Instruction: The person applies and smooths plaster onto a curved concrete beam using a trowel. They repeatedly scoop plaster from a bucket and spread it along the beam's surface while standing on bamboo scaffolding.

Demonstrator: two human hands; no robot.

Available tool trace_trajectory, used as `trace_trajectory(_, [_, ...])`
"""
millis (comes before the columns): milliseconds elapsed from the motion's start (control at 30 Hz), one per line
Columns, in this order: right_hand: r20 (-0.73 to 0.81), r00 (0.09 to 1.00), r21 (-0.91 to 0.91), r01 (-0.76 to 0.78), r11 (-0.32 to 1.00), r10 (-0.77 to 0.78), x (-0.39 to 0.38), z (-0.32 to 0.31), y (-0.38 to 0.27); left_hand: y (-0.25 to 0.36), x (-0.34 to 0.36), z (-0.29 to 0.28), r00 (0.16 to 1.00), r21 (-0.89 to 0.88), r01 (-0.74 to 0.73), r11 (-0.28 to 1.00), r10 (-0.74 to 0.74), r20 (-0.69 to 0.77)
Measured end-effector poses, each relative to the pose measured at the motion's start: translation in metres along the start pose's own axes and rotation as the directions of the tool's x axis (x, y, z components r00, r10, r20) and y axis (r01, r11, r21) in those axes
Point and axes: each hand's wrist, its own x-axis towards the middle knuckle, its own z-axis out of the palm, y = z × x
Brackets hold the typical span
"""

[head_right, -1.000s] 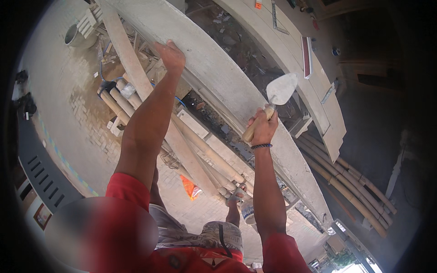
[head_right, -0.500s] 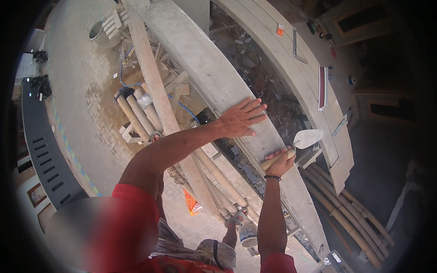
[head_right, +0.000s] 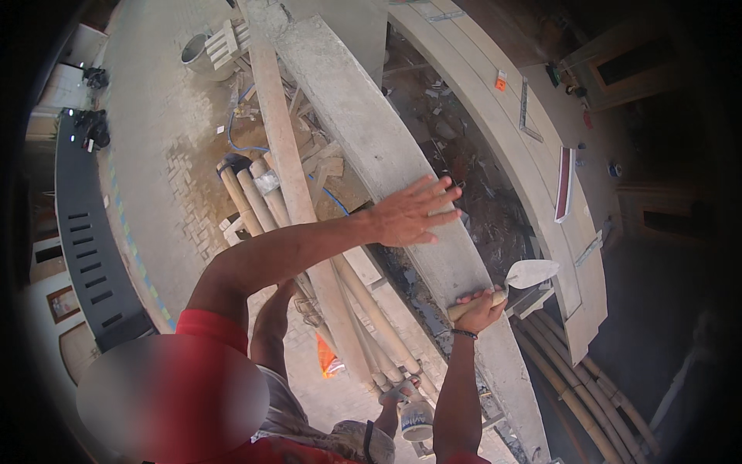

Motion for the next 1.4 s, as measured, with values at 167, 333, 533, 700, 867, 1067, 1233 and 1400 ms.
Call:
trace_trajectory(167, [0.024,1.000,-0.007,0.009,1.000,-0.009,-0.003,0.006,-0.001,-0.061,-0.032,0.008,0.995,0.137,-0.075,0.988,0.064,0.082])
trace_trajectory(333, [0.042,0.999,0.007,0.006,1.000,-0.006,-0.002,0.005,0.000,-0.182,-0.044,-0.090,0.095,0.122,0.991,0.051,-0.918,-0.385])
trace_trajectory(533, [0.026,1.000,0.011,0.003,1.000,-0.003,0.000,0.004,0.000,-0.093,0.001,-0.003,0.824,0.088,0.531,0.843,-0.490,-0.284])
trace_trajectory(700, [-0.033,0.996,-0.040,-0.081,0.996,0.080,0.000,0.007,-0.010,-0.070,0.017,-0.006,0.770,0.086,0.638,0.765,-0.629,-0.107])
trace_trajectory(867, [0.350,0.937,-0.322,0.142,0.936,-0.022,0.022,0.059,-0.064,-0.071,0.013,-0.014,0.777,0.068,0.628,0.775,-0.622,-0.093])
trace_trajectory(1067, [0.916,0.388,-0.401,0.891,0.212,0.098,0.063,0.262,-0.156,-0.072,0.012,-0.010,0.773,0.021,0.627,0.779,-0.618,-0.141])
trace_trajectory(1233, [0.913,-0.071,0.163,0.966,-0.199,0.402,0.041,0.394,-0.153,-0.073,0.019,0.000,0.759,-0.025,0.636,0.771,-0.631,-0.160])
trace_trajectory(1400, [0.892,-0.149,0.353,0.819,-0.451,0.427,0.031,0.508,-0.125,-0.077,0.013,0.001,0.752,0.030,0.640,0.768,-0.618,-0.230])
